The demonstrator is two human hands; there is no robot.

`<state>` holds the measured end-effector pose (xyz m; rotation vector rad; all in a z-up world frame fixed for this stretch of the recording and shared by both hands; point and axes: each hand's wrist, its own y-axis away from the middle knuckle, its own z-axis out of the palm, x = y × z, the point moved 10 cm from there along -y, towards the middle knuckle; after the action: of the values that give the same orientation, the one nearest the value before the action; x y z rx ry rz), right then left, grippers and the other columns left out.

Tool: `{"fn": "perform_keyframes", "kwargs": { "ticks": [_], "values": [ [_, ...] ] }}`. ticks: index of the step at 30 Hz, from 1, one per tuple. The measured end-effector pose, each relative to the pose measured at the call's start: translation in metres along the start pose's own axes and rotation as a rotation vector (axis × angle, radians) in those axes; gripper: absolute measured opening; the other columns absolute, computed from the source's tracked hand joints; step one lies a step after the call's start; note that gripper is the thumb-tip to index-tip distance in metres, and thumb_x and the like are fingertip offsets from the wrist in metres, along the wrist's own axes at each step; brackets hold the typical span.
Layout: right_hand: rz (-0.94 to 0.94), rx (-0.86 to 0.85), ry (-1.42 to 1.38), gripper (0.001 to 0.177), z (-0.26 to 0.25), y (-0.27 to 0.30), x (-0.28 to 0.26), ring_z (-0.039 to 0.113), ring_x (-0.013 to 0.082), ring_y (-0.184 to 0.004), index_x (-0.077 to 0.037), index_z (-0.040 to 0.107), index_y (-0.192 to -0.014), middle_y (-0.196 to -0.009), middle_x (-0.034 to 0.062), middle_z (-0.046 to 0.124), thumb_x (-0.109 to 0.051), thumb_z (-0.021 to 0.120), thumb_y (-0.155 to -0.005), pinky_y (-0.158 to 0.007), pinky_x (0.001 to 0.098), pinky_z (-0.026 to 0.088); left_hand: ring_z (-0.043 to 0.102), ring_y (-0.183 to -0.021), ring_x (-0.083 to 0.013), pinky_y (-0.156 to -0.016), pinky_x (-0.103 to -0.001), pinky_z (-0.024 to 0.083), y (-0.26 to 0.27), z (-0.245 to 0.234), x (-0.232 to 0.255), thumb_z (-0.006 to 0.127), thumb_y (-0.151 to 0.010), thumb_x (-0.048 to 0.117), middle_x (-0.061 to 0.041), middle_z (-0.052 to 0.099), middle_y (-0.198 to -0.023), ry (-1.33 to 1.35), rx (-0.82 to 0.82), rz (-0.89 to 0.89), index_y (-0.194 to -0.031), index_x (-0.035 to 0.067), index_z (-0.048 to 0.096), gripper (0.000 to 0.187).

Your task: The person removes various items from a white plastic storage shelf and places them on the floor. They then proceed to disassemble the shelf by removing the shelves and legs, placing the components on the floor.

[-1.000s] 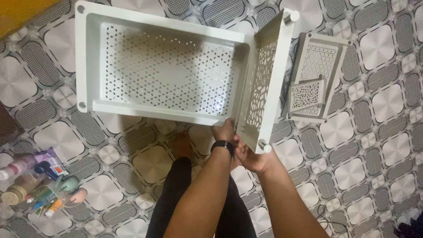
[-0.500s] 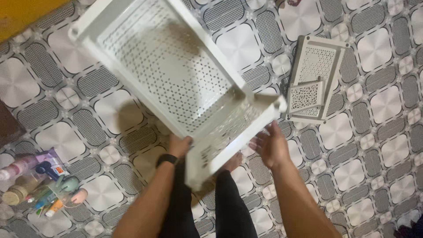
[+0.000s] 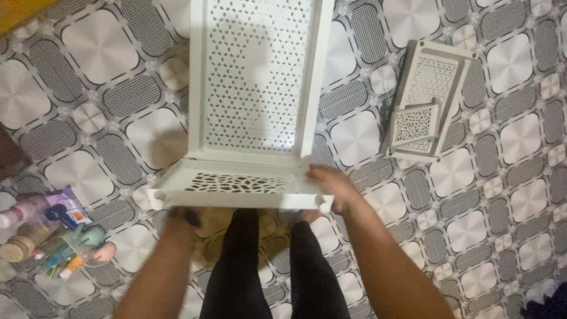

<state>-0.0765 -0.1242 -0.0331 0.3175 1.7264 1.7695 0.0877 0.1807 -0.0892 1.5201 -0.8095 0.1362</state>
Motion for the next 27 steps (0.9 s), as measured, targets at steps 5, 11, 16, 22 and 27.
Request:
{"fn": "perform_keyframes", "kwargs": {
  "ticks": [5,11,16,22,27],
  "values": [
    [0.026,0.000,-0.006,0.044,0.042,0.007,0.025,0.075,0.0315,-0.083,0.019,0.061,-0.120,-0.104,0.0285,0.073,-0.012,0.065,-0.089,-0.070,0.0351,0.064,0.065,-0.117,-0.0242,-0.094,-0.035,0.051,0.031,0.078,-0.020,0.068,-0.088,0.021,-0.017,0.063,-0.138,0.304,0.012,-0.013,-0.141,0.002,0.050,0.059],
    [-0.025,-0.004,0.103,0.043,0.056,0.010,0.036,0.072,0.0297,-0.091,0.019,0.061,-0.117,-0.106,0.0250,0.070,-0.009,0.066,-0.084,-0.082,0.0382,0.059,0.065,-0.117,-0.0240,-0.093,-0.036,0.052,0.052,0.156,-0.028,0.065,-0.089,0.022,-0.016,0.063,-0.137,0.545,-0.081,-0.089,-0.141,0.003,0.049,0.058],
    [-0.067,-0.062,0.187,0.049,0.066,0.005,0.040,0.069,0.0281,-0.110,0.021,0.060,-0.120,-0.140,0.0163,0.058,-0.009,0.063,-0.082,-0.093,0.0350,0.056,0.065,-0.116,-0.0239,-0.092,-0.037,0.053,0.056,0.175,-0.024,0.061,-0.089,0.024,-0.014,0.063,-0.136,0.633,-0.091,-0.093,-0.141,0.004,0.049,0.057],
    [-0.074,-0.134,0.238,0.052,0.092,0.011,0.031,0.063,0.0220,-0.122,0.022,0.063,-0.125,-0.154,0.0147,0.052,-0.008,0.061,-0.083,-0.098,0.0329,0.054,0.065,-0.115,-0.0237,-0.092,-0.038,0.054,0.057,0.168,-0.025,0.058,-0.090,0.026,-0.013,0.064,-0.134,0.657,-0.078,-0.086,-0.142,0.005,0.048,0.057],
    [0.043,-0.205,0.160,0.068,0.106,0.048,0.031,0.070,0.0282,-0.112,-0.003,0.048,-0.145,-0.141,0.0195,0.062,-0.004,0.059,-0.078,-0.094,0.0319,0.057,0.065,-0.114,-0.0236,-0.091,-0.038,0.054,0.057,0.160,-0.032,0.055,-0.091,0.027,-0.012,0.064,-0.133,0.645,-0.075,-0.113,-0.142,0.005,0.048,0.056]
  ]
}}
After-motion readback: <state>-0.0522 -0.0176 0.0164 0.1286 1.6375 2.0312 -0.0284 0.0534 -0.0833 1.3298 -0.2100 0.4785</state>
